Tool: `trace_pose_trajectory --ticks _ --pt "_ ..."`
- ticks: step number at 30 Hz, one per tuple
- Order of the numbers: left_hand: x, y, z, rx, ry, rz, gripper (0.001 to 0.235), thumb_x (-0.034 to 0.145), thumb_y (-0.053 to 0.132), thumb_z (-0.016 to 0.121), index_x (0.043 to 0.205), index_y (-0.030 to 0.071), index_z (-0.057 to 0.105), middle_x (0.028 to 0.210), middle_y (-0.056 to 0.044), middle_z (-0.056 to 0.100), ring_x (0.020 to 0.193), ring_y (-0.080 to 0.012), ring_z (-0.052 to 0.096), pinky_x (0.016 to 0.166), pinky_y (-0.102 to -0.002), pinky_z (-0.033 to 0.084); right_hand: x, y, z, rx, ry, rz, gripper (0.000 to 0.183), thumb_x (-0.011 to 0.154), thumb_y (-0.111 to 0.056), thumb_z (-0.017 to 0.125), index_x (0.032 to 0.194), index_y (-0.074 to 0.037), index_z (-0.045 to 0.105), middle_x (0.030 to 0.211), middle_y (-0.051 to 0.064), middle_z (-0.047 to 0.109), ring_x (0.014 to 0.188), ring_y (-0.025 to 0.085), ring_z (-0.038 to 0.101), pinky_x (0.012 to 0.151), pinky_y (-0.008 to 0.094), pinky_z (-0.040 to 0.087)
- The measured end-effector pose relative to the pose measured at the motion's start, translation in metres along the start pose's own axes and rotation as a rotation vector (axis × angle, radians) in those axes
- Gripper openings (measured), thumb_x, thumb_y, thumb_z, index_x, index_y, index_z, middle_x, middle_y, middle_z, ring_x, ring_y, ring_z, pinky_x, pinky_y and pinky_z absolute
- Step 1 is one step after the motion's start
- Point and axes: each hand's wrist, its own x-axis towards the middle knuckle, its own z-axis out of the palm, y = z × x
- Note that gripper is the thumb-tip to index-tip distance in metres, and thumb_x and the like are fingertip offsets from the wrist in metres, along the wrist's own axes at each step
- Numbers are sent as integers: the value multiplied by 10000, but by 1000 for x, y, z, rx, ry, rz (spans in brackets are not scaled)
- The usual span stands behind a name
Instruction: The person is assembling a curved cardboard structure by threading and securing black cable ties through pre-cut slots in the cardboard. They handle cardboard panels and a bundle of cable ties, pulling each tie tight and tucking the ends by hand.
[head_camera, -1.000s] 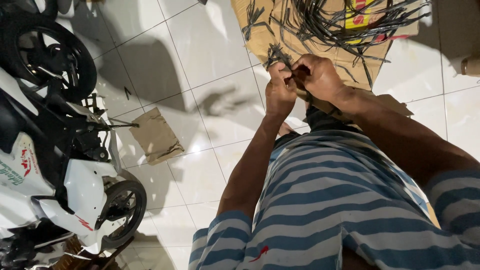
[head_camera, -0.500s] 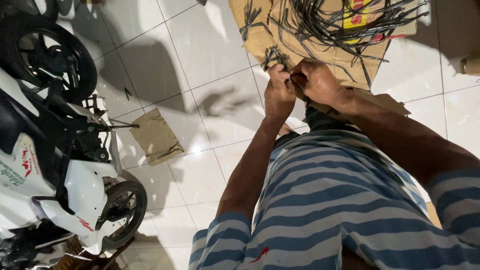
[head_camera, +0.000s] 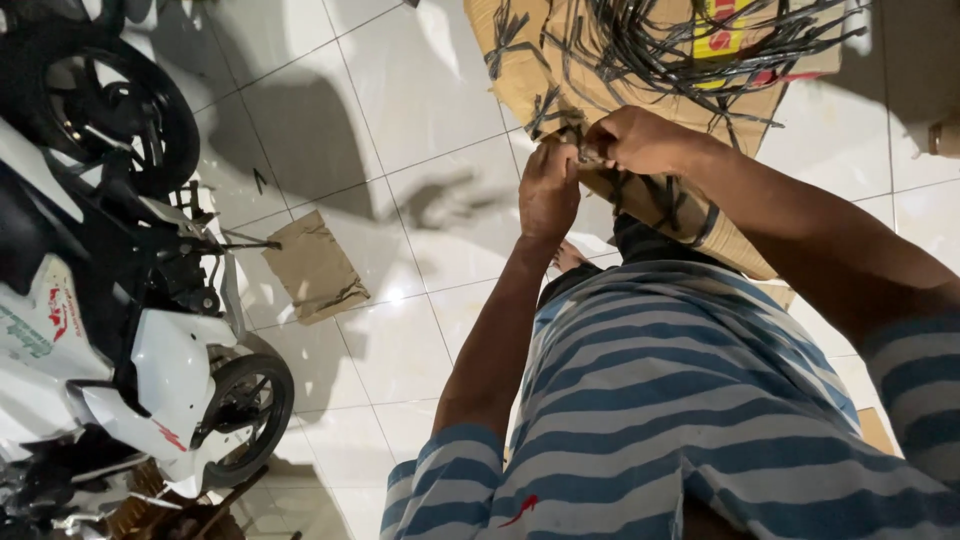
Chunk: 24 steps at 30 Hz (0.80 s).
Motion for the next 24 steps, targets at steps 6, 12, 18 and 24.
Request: trace_pose_trajectory --ticks 6,12,18,24 --pt "-5 17 -2 -44 -8 -241 102 898 175 674 993 167 638 909 2 562 804 -217 650 712 -348 534 4 7 2 226 3 102 204 1026 -120 622 976 61 702 865 209 667 855 291 676 702 380 595" --pt "2 24 -6 143 12 -198 182 977 336 618 913 171 658 826 18 547 737 -196 622 710 -358 498 14 30 9 242 25 53 198 1002 -123 648 983 60 722 840 220 677 822 299 682 670 398 610" --pt "-5 28 1 201 15 -240 146 965 326 640 901 195 643 797 46 573 719 -166 634 730 -353 494 12 29 11 279 57 59 214 976 -120 676 1029 82 728 836 226 678 801 294 671 656 387 607" --pt "-2 29 0 71 -15 -340 134 889 260 721 866 237 591 767 69 586 717 -167 656 726 -351 503 14 31 10 274 64 52 215 974 -125 689 1026 80 726 824 221 680 778 288 676 644 374 611"
